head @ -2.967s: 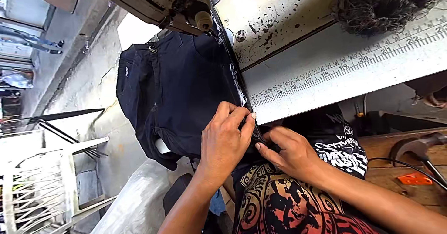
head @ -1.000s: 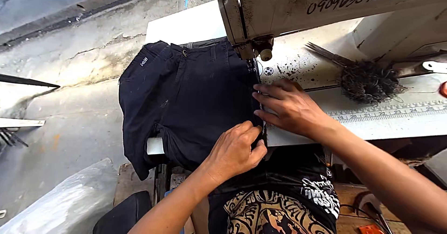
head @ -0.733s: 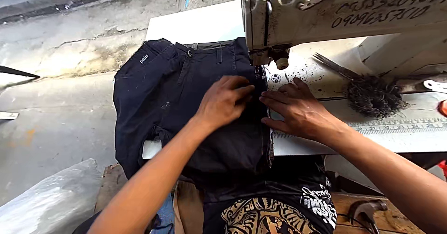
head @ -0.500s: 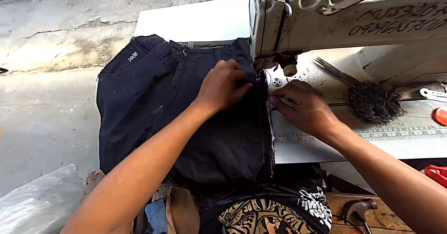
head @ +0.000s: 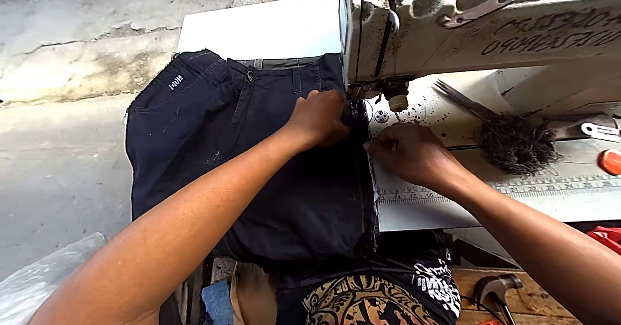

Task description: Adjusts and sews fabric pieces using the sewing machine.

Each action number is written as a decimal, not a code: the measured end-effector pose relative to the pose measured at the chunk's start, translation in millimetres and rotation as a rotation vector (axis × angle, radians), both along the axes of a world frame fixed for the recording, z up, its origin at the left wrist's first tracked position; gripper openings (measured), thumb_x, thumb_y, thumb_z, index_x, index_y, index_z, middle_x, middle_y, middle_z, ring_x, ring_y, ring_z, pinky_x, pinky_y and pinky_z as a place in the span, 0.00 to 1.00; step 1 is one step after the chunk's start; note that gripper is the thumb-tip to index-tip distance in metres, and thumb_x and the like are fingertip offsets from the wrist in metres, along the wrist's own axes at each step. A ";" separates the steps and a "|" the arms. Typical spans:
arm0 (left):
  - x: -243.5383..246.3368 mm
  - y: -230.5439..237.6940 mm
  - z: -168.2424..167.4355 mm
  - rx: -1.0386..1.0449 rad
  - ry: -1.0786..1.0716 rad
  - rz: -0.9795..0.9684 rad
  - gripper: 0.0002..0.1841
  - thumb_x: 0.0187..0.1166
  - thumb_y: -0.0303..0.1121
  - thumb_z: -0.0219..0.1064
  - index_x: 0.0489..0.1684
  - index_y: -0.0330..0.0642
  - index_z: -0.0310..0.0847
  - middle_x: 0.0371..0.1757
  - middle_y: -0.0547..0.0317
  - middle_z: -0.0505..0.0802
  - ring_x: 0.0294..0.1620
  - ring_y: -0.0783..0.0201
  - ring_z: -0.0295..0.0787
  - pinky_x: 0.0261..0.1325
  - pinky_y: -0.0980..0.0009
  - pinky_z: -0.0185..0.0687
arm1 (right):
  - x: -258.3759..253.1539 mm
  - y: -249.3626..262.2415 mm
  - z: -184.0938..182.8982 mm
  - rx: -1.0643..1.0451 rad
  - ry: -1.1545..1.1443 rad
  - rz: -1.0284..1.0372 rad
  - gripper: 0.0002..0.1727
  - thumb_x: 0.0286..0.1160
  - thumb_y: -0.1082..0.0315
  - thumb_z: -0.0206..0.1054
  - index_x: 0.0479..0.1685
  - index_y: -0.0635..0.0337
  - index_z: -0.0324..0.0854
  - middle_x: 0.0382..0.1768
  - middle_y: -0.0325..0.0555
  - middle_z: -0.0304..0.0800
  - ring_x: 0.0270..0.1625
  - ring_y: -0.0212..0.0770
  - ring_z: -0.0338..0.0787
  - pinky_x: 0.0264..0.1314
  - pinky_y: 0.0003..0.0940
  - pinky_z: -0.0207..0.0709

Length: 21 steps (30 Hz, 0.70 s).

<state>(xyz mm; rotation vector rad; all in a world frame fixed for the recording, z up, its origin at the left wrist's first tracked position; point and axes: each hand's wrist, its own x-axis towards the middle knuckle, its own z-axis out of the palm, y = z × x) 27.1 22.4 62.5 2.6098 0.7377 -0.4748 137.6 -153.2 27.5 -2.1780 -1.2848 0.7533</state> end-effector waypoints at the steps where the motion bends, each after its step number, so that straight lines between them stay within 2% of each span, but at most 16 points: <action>1: 0.3 -0.2 0.4 0.004 0.002 0.002 0.13 0.77 0.47 0.74 0.30 0.48 0.93 0.40 0.54 0.93 0.56 0.46 0.85 0.53 0.39 0.72 | -0.8 2.7 3.9 -0.051 0.026 -0.007 0.18 0.81 0.48 0.68 0.28 0.48 0.89 0.23 0.33 0.84 0.28 0.34 0.83 0.31 0.41 0.73; 4: 1.9 -1.9 0.4 0.040 0.013 0.007 0.14 0.76 0.48 0.74 0.31 0.47 0.93 0.45 0.52 0.90 0.61 0.44 0.79 0.53 0.41 0.71 | -5.2 9.4 11.7 -0.141 0.056 -0.017 0.17 0.82 0.49 0.68 0.29 0.48 0.89 0.20 0.34 0.83 0.26 0.35 0.82 0.29 0.41 0.73; 7: 1.9 -1.4 0.1 0.050 0.020 0.005 0.15 0.75 0.49 0.74 0.29 0.47 0.92 0.45 0.51 0.90 0.61 0.44 0.79 0.53 0.41 0.71 | -10.0 11.3 10.8 -0.148 0.023 -0.023 0.16 0.83 0.53 0.68 0.28 0.49 0.88 0.21 0.35 0.84 0.27 0.36 0.83 0.30 0.42 0.73; 11: 3.8 0.4 2.4 0.015 0.043 0.009 0.16 0.77 0.48 0.73 0.27 0.46 0.91 0.41 0.53 0.91 0.59 0.44 0.80 0.52 0.41 0.71 | -14.6 12.8 9.1 -0.116 -0.038 0.005 0.14 0.81 0.57 0.68 0.28 0.52 0.85 0.30 0.38 0.83 0.34 0.38 0.84 0.35 0.44 0.75; 14: 4.7 1.6 2.1 -0.002 0.041 0.014 0.16 0.77 0.48 0.73 0.26 0.46 0.90 0.39 0.53 0.91 0.57 0.45 0.81 0.51 0.42 0.70 | -12.0 11.1 8.7 -0.131 -0.032 0.022 0.15 0.82 0.56 0.67 0.27 0.51 0.85 0.24 0.37 0.82 0.29 0.37 0.82 0.31 0.43 0.73; 17: 4.2 2.0 4.9 -0.002 0.054 0.014 0.16 0.78 0.48 0.73 0.26 0.46 0.90 0.37 0.54 0.90 0.55 0.46 0.82 0.51 0.43 0.70 | -12.2 5.8 7.0 -0.153 -0.033 0.028 0.21 0.81 0.48 0.67 0.21 0.47 0.85 0.16 0.33 0.79 0.23 0.34 0.80 0.27 0.40 0.70; 21: 5.1 3.1 4.7 -0.009 0.054 -0.009 0.16 0.78 0.47 0.72 0.26 0.47 0.90 0.36 0.54 0.90 0.53 0.47 0.82 0.50 0.43 0.70 | -16.4 6.3 7.2 -0.157 0.012 0.001 0.21 0.83 0.49 0.65 0.22 0.48 0.85 0.16 0.33 0.79 0.23 0.34 0.80 0.26 0.41 0.70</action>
